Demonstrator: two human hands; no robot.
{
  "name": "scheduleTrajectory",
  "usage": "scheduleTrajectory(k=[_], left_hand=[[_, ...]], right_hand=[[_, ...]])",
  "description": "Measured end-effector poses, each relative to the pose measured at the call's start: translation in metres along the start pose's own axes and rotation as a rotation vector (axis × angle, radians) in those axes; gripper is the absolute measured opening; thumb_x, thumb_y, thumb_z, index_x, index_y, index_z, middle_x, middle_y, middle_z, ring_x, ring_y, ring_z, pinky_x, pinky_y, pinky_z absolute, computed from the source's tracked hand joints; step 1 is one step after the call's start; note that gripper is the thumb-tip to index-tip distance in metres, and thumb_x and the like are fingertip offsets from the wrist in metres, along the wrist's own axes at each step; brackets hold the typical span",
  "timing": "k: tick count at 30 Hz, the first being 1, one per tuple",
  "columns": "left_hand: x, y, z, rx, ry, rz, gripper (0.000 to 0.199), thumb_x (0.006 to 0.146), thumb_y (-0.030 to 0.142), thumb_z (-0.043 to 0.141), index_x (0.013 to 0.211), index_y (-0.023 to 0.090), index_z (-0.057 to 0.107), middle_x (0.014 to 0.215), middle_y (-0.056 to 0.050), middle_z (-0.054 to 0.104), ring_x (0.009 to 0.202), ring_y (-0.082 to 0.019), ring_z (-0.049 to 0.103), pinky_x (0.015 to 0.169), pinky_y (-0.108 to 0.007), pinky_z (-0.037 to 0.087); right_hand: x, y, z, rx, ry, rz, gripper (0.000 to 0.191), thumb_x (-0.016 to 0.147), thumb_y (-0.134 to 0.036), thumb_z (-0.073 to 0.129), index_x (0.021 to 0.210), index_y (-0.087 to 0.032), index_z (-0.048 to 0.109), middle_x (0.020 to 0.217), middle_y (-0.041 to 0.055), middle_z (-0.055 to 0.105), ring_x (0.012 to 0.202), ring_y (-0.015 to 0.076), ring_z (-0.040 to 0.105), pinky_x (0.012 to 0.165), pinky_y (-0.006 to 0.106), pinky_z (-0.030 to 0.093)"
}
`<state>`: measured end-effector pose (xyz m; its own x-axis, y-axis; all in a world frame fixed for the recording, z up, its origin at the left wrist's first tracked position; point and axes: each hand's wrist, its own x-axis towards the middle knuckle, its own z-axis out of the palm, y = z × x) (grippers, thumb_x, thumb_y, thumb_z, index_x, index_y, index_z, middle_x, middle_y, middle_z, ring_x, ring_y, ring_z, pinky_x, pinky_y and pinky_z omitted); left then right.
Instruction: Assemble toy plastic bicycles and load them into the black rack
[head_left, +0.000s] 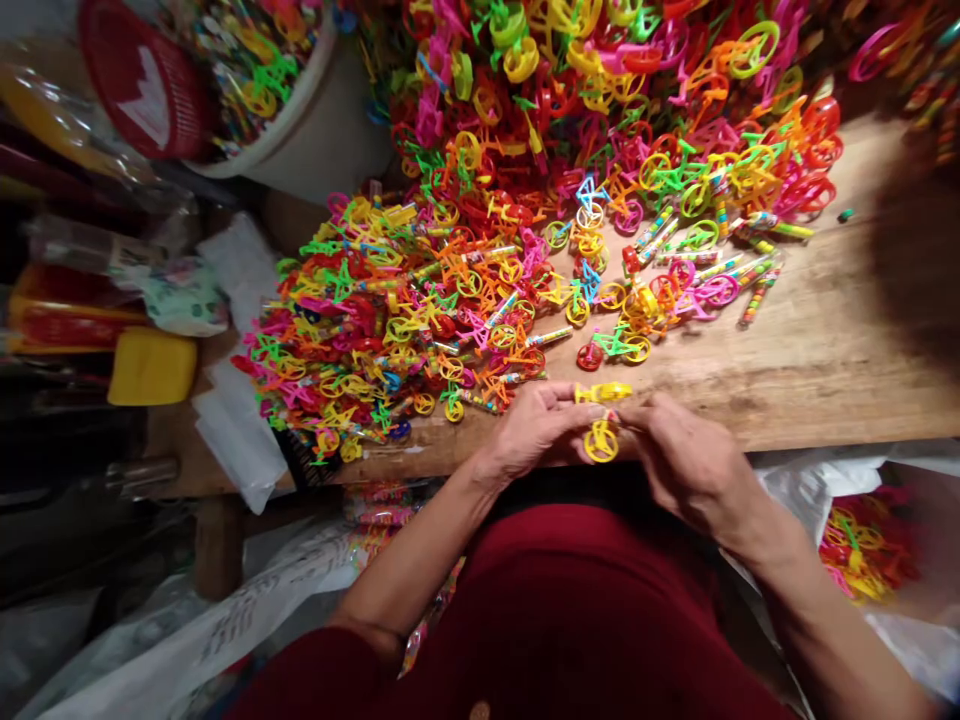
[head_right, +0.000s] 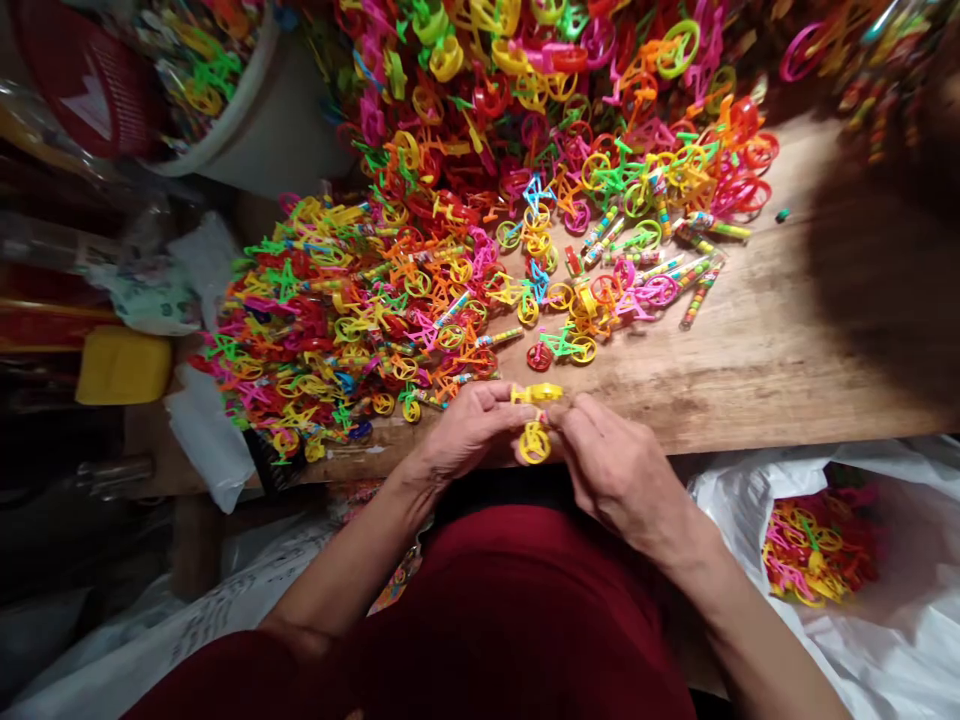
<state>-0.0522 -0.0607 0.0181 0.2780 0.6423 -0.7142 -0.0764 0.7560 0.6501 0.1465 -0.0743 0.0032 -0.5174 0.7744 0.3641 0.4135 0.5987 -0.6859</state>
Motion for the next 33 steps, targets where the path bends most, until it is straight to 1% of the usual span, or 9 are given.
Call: scheduleTrajectory(k=[3, 8, 12, 13, 15, 18, 25, 30, 33], left_hand=[[-0.026, 0.016, -0.028, 0.150, 0.190, 0.123, 0.042, 0.065, 0.047, 0.084, 0.086, 0.014, 0.070, 0.076, -0.003, 0.072, 0.064, -0.012, 0.065, 0.062, -0.024, 0.051], [-0.066, 0.074, -0.083, 0.804, 0.808, 0.522, 0.021, 0.084, 0.032, 0.069, 0.104, 0.025, 0.071, 0.095, 0.000, 0.072, 0.079, -0.018, 0.066, 0.079, -0.037, 0.053], [-0.054, 0.083, -0.075, 1.388, 1.214, 0.721, 0.032, 0.086, 0.023, 0.071, 0.117, 0.015, 0.069, 0.130, -0.016, 0.066, 0.127, -0.034, 0.058, 0.111, -0.052, 0.043], [-0.044, 0.078, -0.061, 1.417, 1.169, 0.773, 0.027, 0.090, 0.026, 0.068, 0.114, 0.014, 0.070, 0.129, -0.017, 0.067, 0.126, -0.034, 0.057, 0.110, -0.050, 0.043], [-0.020, 0.065, -0.028, 1.460, 0.819, 0.794, 0.024, 0.097, 0.034, 0.061, 0.113, 0.017, 0.068, 0.121, -0.013, 0.069, 0.119, -0.030, 0.061, 0.105, -0.044, 0.046], [0.015, 0.051, 0.017, 1.573, 0.476, 0.601, 0.025, 0.096, 0.028, 0.062, 0.117, 0.015, 0.065, 0.123, -0.012, 0.067, 0.115, -0.029, 0.061, 0.098, -0.040, 0.048], [0.041, 0.061, 0.020, 1.625, 0.304, 0.419, 0.019, 0.095, 0.026, 0.062, 0.110, 0.016, 0.066, 0.111, -0.010, 0.067, 0.102, -0.025, 0.064, 0.088, -0.034, 0.048], [0.043, 0.065, 0.013, 1.545, 0.232, 0.452, 0.012, 0.092, 0.028, 0.065, 0.096, 0.019, 0.071, 0.098, -0.006, 0.066, 0.088, -0.021, 0.062, 0.073, -0.029, 0.042], [0.044, 0.062, 0.010, 1.245, 0.255, 0.456, 0.019, 0.088, 0.030, 0.069, 0.075, 0.017, 0.066, 0.076, -0.001, 0.064, 0.070, -0.014, 0.056, 0.065, -0.025, 0.037]], right_hand=[[0.015, -0.020, 0.033, 0.071, 0.102, -0.037, 0.035, 0.099, -0.013, 0.052, 0.133, -0.015, 0.052, 0.098, 0.0104, 0.070, 0.085, 0.0197, 0.069, 0.075, 0.030, 0.058], [0.025, -0.028, 0.056, 0.045, 0.141, -0.034, 0.048, 0.100, -0.017, 0.052, 0.147, -0.015, 0.045, 0.105, 0.0122, 0.074, 0.093, 0.0219, 0.073, 0.082, 0.033, 0.060], [0.007, -0.001, 0.037, -0.070, 0.161, 0.008, 0.038, 0.095, -0.010, 0.052, 0.131, -0.020, 0.060, 0.096, 0.0086, 0.074, 0.083, 0.0199, 0.072, 0.072, 0.031, 0.058], [0.003, 0.009, 0.028, -0.108, 0.181, 0.032, 0.036, 0.095, -0.010, 0.053, 0.128, -0.021, 0.062, 0.094, 0.0077, 0.074, 0.081, 0.0191, 0.071, 0.071, 0.030, 0.058], [-0.002, 0.029, 0.006, -0.214, 0.243, 0.095, 0.032, 0.094, -0.012, 0.055, 0.123, -0.022, 0.065, 0.094, 0.0070, 0.072, 0.080, 0.0186, 0.070, 0.071, 0.031, 0.056], [0.001, 0.059, -0.030, -0.407, 0.336, 0.208, 0.023, 0.094, -0.018, 0.057, 0.113, -0.024, 0.068, 0.096, 0.0075, 0.068, 0.082, 0.0205, 0.066, 0.071, 0.033, 0.054], [0.019, 0.110, -0.079, -0.669, 0.219, 0.275, 0.015, 0.094, -0.018, 0.053, 0.098, -0.023, 0.067, 0.103, 0.0108, 0.064, 0.093, 0.0266, 0.056, 0.075, 0.038, 0.046], [0.024, 0.114, -0.076, -0.645, 0.038, 0.277, 0.011, 0.094, -0.025, 0.055, 0.095, -0.022, 0.066, 0.091, 0.0075, 0.062, 0.081, 0.0217, 0.055, 0.065, 0.032, 0.038], [0.024, 0.110, -0.063, -0.654, 0.072, 0.428, 0.015, 0.094, -0.032, 0.056, 0.099, -0.020, 0.064, 0.090, 0.0090, 0.062, 0.077, 0.0226, 0.053, 0.063, 0.033, 0.035]])
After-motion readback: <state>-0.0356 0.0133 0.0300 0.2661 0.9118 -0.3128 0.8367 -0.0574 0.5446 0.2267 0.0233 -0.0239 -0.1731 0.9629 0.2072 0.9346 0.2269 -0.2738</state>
